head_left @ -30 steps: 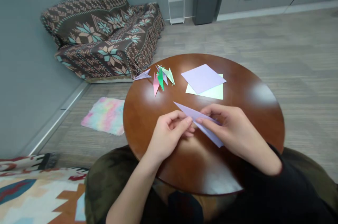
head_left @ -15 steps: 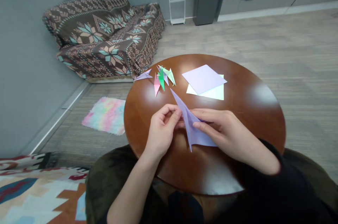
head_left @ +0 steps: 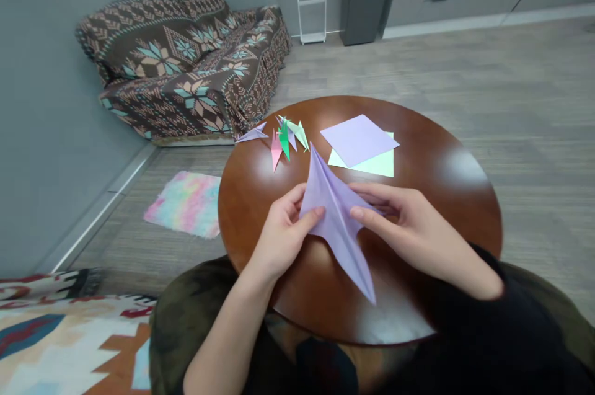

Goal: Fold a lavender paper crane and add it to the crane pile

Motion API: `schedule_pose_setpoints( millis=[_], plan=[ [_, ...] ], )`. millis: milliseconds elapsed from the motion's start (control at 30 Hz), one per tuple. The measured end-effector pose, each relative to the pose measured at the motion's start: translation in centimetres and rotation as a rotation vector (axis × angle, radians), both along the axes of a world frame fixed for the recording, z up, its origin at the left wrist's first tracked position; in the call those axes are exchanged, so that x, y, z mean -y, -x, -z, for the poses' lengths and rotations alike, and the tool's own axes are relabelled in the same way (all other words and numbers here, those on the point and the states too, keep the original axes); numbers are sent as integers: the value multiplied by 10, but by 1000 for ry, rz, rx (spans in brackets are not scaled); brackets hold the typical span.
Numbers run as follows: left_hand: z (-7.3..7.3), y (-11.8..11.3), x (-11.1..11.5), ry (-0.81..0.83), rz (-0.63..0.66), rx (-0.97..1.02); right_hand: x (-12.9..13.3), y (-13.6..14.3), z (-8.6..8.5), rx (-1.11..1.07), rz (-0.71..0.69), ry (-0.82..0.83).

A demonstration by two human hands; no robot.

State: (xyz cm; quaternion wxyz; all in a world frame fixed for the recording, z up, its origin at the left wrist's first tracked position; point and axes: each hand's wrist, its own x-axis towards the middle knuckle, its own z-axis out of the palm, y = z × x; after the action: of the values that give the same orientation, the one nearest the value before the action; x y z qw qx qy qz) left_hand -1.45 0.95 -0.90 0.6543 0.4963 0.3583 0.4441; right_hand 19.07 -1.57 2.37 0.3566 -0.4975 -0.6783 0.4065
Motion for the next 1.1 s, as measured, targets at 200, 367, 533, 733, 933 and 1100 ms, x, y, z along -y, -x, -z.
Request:
schedule_pose_setpoints(
  millis=[200, 367, 533, 733, 933, 1100],
  plan=[
    [-4, 11, -2, 55, -60, -107, -6, -8, 3, 13, 29, 52],
    [-3, 28, -14, 61, -179, -222, -14, -20, 10, -69, 123, 83],
    [2, 34, -21, 65, -193, -236, -18, -24, 17, -169, 137, 168],
    [0, 31, -19, -34, -91, -288, -20, -25, 22, -194, 250, 183],
    [2, 29, -20, -32, -133, -317, -20, -24, 23, -240, 229, 169],
    [10, 28, -21, 89, -145, -121, -22, -27, 26, -368, 200, 219]
  ],
)
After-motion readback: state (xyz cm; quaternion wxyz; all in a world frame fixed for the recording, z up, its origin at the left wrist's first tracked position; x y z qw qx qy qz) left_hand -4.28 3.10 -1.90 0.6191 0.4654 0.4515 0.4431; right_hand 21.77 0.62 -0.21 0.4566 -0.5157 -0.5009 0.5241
